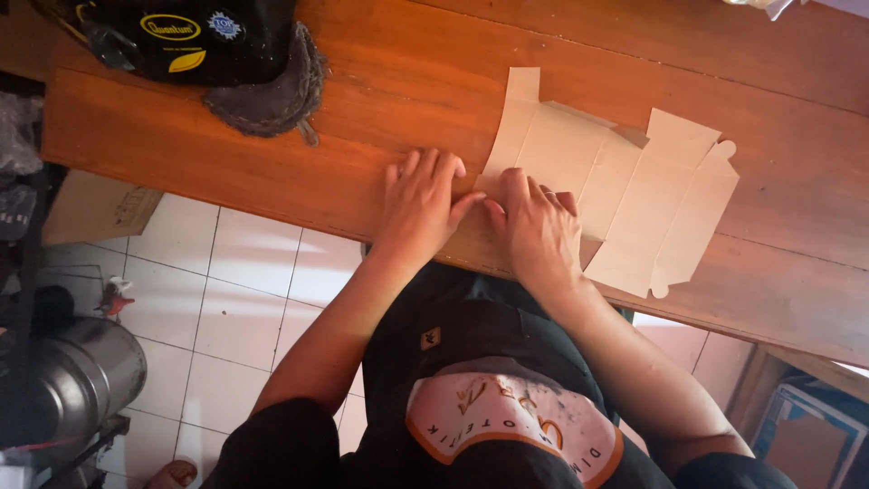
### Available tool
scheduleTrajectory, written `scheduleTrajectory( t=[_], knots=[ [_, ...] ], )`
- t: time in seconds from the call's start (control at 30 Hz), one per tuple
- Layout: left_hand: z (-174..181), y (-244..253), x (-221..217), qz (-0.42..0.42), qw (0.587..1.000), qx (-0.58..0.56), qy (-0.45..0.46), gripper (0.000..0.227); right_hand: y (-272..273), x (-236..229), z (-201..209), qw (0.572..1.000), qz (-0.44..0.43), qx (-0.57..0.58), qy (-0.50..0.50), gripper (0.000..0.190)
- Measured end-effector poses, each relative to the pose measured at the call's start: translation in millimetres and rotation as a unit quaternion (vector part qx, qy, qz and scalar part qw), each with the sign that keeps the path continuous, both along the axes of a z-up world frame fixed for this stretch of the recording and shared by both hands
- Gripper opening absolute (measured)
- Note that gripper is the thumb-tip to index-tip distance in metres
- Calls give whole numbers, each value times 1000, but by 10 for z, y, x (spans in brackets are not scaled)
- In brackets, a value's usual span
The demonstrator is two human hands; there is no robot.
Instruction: The person folds a flat cardboard piece into a small box on a wooden table, then repeats the process with a second piece. The first box is placed aside, and the second is folded similarly.
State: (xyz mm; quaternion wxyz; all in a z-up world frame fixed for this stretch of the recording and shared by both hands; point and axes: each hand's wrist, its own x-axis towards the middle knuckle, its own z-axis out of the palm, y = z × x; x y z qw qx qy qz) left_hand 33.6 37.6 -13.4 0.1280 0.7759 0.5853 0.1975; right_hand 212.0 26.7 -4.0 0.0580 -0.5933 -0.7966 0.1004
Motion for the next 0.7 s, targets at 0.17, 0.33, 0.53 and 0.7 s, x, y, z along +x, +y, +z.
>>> scheduleTrajectory(
  t=[0.17,0.33,0.53,0.7],
  knots=[
    [45,-17,-29,9,1000,-8,11,39,15,11,-81,1000,11,21,-10,23],
    [1,30,-110,27,999,-26,15,42,-18,75,-131,996,41,82,-5,19],
    [-125,333,-103,10,997,58,-40,32,-207,63,-7,973,126,182,67,19],
    [21,599,46,-23,1000,13,1,71,-272,24,185,965,183,174,76,14]
  ],
)
